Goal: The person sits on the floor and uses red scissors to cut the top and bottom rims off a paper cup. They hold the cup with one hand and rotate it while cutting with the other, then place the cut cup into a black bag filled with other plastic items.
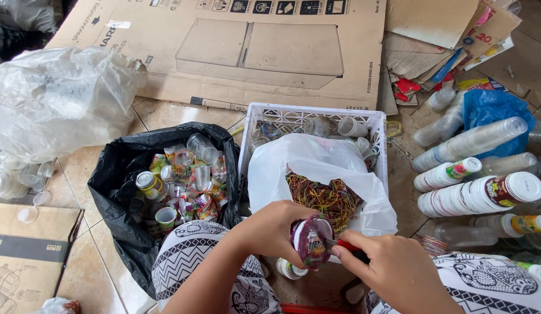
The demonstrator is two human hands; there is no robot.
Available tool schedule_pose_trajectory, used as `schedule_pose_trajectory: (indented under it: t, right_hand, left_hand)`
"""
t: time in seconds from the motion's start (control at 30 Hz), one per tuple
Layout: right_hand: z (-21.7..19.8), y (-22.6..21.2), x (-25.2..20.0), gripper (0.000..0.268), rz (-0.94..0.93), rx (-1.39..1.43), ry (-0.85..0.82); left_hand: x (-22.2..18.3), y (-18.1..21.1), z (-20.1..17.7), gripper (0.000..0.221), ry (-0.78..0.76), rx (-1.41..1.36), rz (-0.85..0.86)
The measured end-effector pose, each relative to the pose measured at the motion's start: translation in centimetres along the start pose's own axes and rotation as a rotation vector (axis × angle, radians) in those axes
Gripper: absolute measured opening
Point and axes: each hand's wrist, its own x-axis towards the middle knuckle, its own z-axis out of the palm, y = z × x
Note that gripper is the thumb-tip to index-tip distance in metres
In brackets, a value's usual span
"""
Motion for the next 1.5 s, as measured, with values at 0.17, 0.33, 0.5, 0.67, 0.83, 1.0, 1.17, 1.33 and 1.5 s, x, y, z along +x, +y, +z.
schedule_pose_trajectory:
  t: [0.17,0.33,0.5,0.67,0.83,1.0,1.17,1.33,1.5]
  right_hand:
    - [-1.6,-0.2,-0.1,0.032,0.076,-0.030,-0.031]
    - [-1.4,-0.3,0.3,0.033,0.073,-0.015,0.002]
    - [-0.9,-1.2,0.7,0.033,0.052,-0.098,0.103]
    - [-1.3,-1.9,1.1,0.034,0.035,-0.099,0.086]
    - [-0.8,-2.8,1.8,0.031,-0.099,-0.150,0.124]
    - [-1.2,-3.4,2.1,0.034,-0.042,-0.097,0.066]
    - [-1.1,-4.0,2.6,0.034,-0.091,-0.075,0.056]
    - [-1.8,-5.0,2.9,0.034,-0.052,-0.042,0.010]
    - [-2.7,-5.5,2.9,0.034,0.023,0.029,-0.002]
  left_hand:
    - [-0.6,-0.1,-1.0,0.057,0.158,-0.062,0.130]
    - [-1.5,-0.6,-1.5,0.058,0.196,-0.032,0.177]
    - [-2.2,-1.1,-1.3,0.071,0.237,0.063,0.133]
    - [-3.1,-2.2,-1.2,0.074,0.345,0.164,0.105]
    - [-3.0,-2.1,-0.5,0.073,0.348,0.220,0.143]
    - [-3.6,-1.9,-1.1,0.063,0.485,0.279,0.172]
    - [-4.2,-2.2,-1.6,0.064,0.519,0.303,0.163]
    - [-4.3,-2.2,-1.7,0.056,0.601,0.320,0.177]
    - [-4.2,-2.2,-1.8,0.058,0.677,0.292,0.163]
